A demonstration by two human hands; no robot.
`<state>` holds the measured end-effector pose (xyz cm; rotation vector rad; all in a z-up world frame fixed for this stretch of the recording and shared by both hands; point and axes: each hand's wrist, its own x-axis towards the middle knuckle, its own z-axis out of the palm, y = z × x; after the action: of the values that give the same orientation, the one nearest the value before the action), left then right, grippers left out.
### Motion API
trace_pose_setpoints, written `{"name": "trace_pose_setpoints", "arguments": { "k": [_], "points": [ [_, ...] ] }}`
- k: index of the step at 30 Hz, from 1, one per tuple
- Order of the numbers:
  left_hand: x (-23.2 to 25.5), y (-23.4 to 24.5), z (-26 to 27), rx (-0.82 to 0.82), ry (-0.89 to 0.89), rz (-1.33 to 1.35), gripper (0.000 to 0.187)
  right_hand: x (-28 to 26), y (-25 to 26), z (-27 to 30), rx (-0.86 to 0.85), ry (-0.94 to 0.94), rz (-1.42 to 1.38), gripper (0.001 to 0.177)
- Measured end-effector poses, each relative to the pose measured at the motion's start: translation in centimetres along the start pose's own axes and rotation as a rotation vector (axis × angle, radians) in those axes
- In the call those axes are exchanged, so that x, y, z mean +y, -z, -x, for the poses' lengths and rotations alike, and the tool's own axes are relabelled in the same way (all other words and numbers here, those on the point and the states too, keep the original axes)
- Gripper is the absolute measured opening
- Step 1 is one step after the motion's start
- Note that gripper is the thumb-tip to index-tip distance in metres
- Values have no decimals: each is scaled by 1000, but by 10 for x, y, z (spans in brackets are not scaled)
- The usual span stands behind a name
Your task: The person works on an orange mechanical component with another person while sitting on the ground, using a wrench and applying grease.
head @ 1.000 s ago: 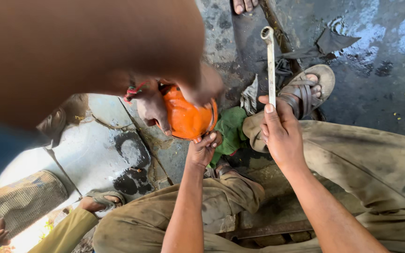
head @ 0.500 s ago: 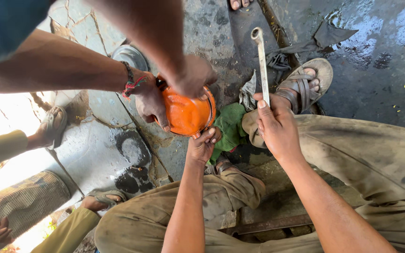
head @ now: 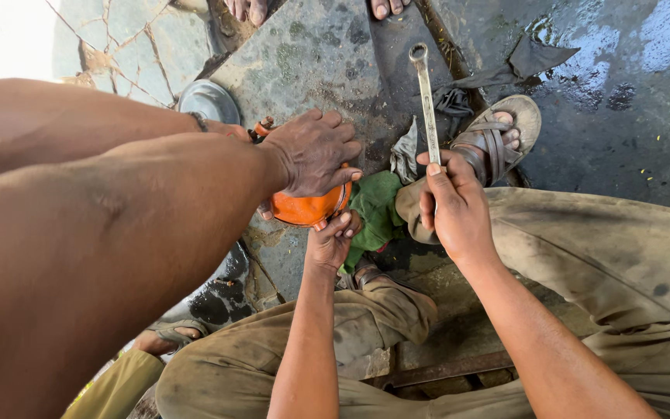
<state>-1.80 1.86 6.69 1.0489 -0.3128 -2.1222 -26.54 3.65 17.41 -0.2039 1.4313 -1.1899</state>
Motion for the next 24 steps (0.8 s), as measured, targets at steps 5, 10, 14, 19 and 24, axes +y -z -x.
{"name": "trace_pose_setpoints", "arguments": {
  "k": [5,10,14,19,24],
  "points": [
    [-1,3,2,-22,-6,-7,21,-5,-6,6,59,283,385,20],
    [-4,8,-1,-6,0,6,23,-10,-15,18,256,797,1223,15],
    [-6,14,1,23,25,-14,19,-11,-15,22,249,819,1287,17],
    [-13,20,0,-34,-17,71,33,-11,-9,22,272,799,1336,17],
    [-7,18,-2,-29,4,54,28,-24,-15,23,256,764,1346,16]
  ]
}}
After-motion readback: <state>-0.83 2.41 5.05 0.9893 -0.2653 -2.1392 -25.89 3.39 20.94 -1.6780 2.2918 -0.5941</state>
